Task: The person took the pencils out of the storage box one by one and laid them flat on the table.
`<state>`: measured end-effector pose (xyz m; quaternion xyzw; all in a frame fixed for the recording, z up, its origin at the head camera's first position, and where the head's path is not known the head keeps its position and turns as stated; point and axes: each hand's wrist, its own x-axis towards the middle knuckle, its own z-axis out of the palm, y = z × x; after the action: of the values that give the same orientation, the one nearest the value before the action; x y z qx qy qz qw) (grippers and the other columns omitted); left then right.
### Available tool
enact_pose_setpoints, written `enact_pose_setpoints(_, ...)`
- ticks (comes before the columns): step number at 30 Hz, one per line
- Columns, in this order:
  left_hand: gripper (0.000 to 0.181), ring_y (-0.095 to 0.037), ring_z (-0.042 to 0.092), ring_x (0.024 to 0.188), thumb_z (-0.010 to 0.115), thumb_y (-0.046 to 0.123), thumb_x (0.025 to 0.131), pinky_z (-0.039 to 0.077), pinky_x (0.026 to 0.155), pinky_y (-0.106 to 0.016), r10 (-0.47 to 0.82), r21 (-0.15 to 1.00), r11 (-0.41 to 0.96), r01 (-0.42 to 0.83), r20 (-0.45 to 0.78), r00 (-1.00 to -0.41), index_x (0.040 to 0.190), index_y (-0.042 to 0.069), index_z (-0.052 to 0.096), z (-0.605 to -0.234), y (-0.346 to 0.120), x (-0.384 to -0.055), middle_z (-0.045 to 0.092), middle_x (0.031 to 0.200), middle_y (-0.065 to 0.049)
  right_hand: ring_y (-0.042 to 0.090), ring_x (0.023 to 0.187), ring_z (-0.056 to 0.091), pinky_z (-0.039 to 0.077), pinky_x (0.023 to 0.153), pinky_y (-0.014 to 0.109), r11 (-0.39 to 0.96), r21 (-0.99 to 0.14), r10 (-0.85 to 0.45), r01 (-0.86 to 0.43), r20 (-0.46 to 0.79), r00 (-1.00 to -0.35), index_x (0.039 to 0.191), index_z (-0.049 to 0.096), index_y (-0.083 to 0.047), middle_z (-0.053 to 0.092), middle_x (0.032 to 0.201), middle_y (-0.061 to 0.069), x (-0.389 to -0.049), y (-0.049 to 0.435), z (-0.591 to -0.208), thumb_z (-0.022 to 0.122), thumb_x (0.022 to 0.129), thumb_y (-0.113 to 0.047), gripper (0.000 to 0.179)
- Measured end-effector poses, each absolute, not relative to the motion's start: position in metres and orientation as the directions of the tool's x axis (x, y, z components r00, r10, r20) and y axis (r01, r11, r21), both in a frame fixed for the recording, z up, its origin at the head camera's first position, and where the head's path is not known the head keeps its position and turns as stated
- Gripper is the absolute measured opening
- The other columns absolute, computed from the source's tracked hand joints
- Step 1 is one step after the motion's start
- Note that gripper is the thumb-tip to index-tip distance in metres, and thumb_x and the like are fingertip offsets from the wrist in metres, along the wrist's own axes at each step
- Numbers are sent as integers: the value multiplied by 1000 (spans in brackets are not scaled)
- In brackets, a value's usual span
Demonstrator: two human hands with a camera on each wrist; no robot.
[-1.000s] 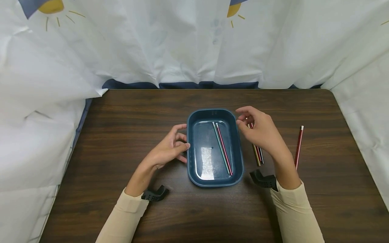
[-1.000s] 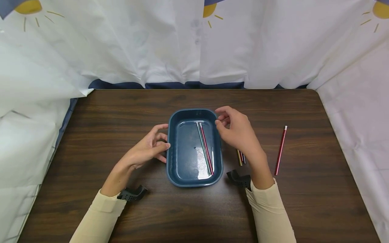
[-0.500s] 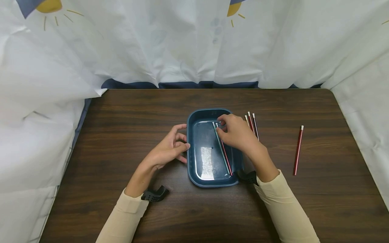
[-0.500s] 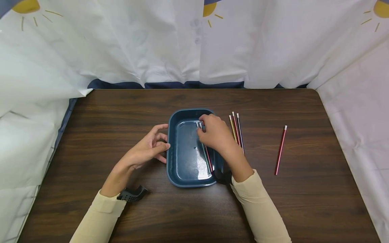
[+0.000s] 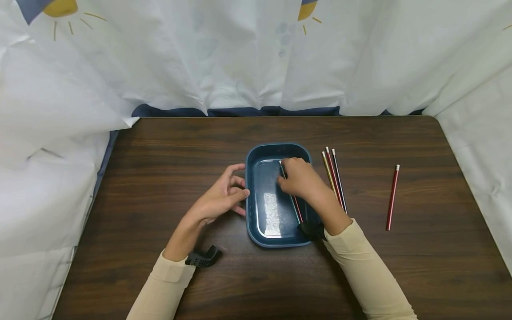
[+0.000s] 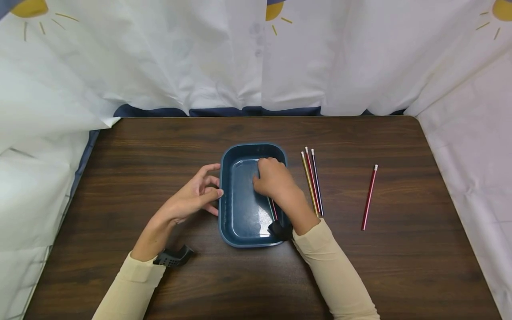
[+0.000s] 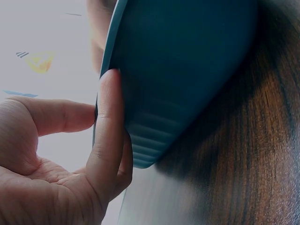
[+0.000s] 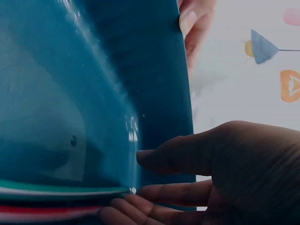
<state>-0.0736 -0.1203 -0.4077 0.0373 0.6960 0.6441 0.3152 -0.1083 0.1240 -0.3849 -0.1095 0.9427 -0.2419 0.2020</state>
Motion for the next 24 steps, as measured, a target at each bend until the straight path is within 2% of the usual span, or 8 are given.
enact_pose_setpoints(2,77,-26,66,94,58,2,102,70,69,-43,459,920,165,-355,-390,-798,164,17,16,-408,-120,-73,43,129,-21,23,70,49,43,63,35,868,-487,-295,-99,-344,-891,96,62,-2,50,82,8,-108,123,-386,66,102,-20,19)
enact_pose_setpoints(5,77,-26,66,94,58,2,102,70,69,-44,459,921,162,-355,-389,-799,164,17,16,-407,-120,-73,43,128,-21,25,72,53,47,65,35,876,-475,-283,-89,-356,-890,97,63,-3,52,83,8,-108,122,-388,67,101,-21,19)
enact_pose_setpoints(8,77,-26,66,95,58,2,102,70,69,-44,459,922,160,-353,-386,-800,164,17,16,-407,-120,-73,43,128,-21,27,78,57,50,66,37,877,-472,-283,-90,-355,-891,108,66,1,60,90,12,-108,121,-390,69,99,-19,22)
enact_pose_setpoints(12,77,-26,66,94,58,2,102,70,69,-44,459,922,160,-353,-386,-800,164,17,16,-408,-120,-73,43,128,-21,29,92,60,55,74,41,876,-471,-291,-104,-344,-893,133,64,2,70,113,18,-108,120,-391,70,96,-14,41)
enact_pose_setpoints(14,77,-26,66,94,59,2,102,70,69,-44,463,922,159,-353,-386,-798,164,17,16,-408,-119,-73,43,129,-21,30,97,61,57,78,43,880,-464,-286,-101,-349,-892,140,61,1,70,121,19,-107,119,-391,71,94,-13,49)
enact_pose_setpoints(21,77,-27,66,95,58,2,102,70,69,-45,460,922,161,-353,-386,-799,164,17,17,-407,-119,-73,43,128,-20,30,101,67,65,86,44,890,-444,-284,-101,-368,-885,141,60,-1,70,124,19,-106,115,-393,78,92,-14,54)
enact_pose_setpoints(24,77,-28,67,95,58,2,102,70,69,-45,457,921,163,-353,-388,-801,164,17,17,-406,-120,-73,44,128,-20,29,99,66,64,82,41,886,-451,-294,-104,-375,-879,141,59,-2,70,125,19,-106,113,-395,77,92,-11,53)
